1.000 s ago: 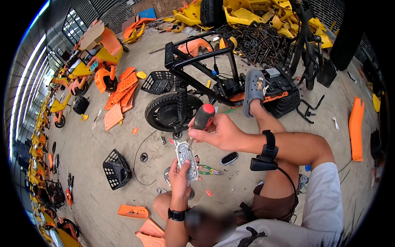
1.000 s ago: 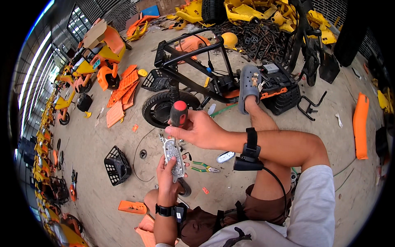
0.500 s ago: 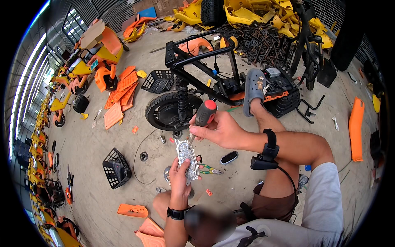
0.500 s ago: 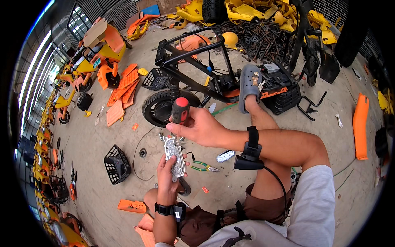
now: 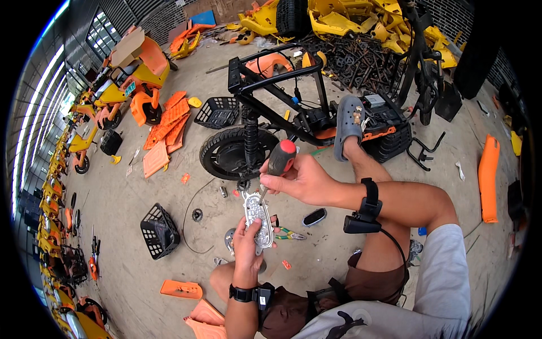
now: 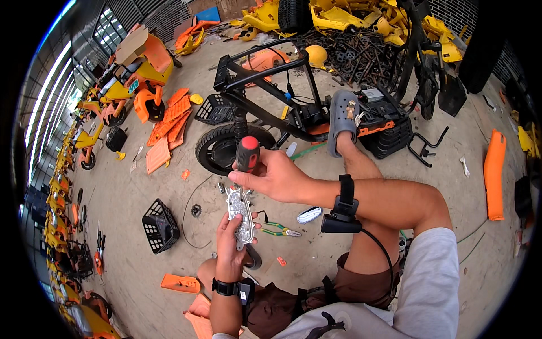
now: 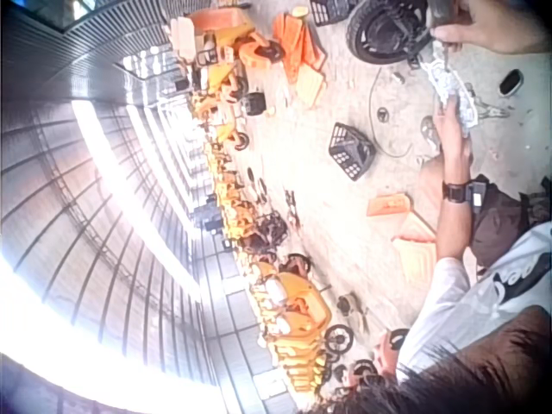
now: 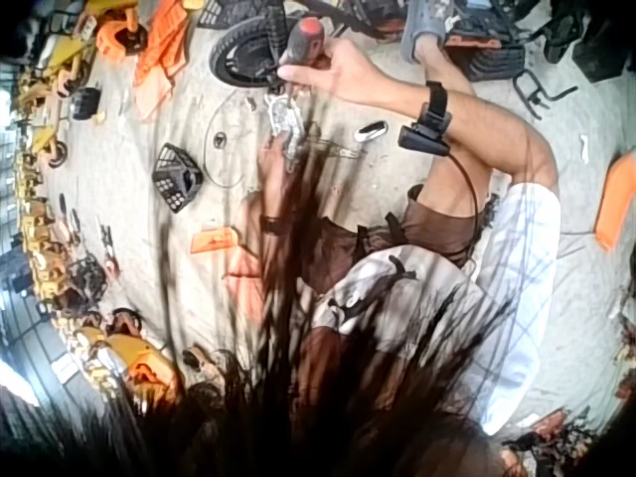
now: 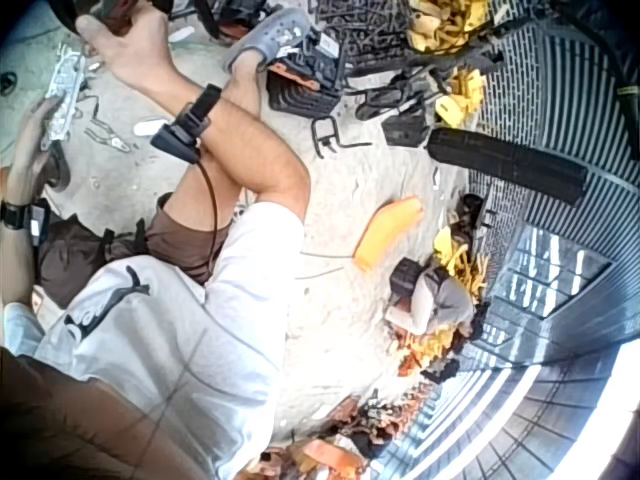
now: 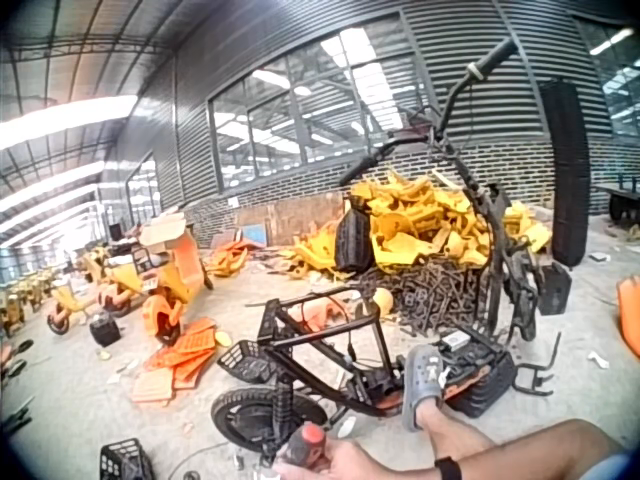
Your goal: The person uses a screwdriver to attach a metal plate onto a translucent plastic light fixture by hand. They hold the light housing in one hand while tightening a screw with the tool.
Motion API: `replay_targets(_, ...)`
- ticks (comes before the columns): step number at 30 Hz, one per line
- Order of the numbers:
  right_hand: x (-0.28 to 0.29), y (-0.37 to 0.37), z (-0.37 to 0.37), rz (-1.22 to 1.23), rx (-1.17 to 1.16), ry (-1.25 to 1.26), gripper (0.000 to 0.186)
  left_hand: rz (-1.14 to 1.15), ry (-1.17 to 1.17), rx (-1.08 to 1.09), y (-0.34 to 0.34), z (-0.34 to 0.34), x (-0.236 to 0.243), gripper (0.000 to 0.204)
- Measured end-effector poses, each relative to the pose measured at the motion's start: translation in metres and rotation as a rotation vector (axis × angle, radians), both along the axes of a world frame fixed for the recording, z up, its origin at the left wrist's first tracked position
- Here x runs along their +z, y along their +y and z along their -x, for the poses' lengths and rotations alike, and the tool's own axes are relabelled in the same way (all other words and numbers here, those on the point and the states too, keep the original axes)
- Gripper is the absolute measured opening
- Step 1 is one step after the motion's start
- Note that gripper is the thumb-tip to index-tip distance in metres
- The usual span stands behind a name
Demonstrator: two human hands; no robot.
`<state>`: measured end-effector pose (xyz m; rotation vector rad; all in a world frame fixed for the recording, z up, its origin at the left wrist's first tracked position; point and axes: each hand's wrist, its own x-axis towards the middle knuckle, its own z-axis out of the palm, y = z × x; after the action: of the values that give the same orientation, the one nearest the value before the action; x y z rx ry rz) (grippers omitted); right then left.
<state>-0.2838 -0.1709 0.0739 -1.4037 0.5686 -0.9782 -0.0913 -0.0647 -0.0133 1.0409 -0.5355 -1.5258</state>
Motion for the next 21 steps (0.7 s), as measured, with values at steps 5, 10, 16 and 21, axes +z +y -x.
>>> replay_targets(5,0.0019,0.0010,0.0003,0.002,0.003,0.001,0.033,0.006,0.032,-0.007,-0.0006,-0.0020,-0.0020,0.033)
replay_targets(10,0.0003,0.0007,0.0001,-0.001,0.002,-0.001,0.033,-0.007,0.031,-0.013,0.0001,-0.0025,-0.0003,0.034)
replay_targets(16,-0.0005,0.0004,-0.0003,0.007,0.012,0.003,0.031,-0.001,0.037,-0.038,0.0006,-0.0032,-0.0006,0.035)
replay_targets(21,0.0017,0.0022,0.0002,0.010,0.020,-0.001,0.028,0.004,0.045,-0.034,0.0003,-0.0050,-0.0032,0.035)
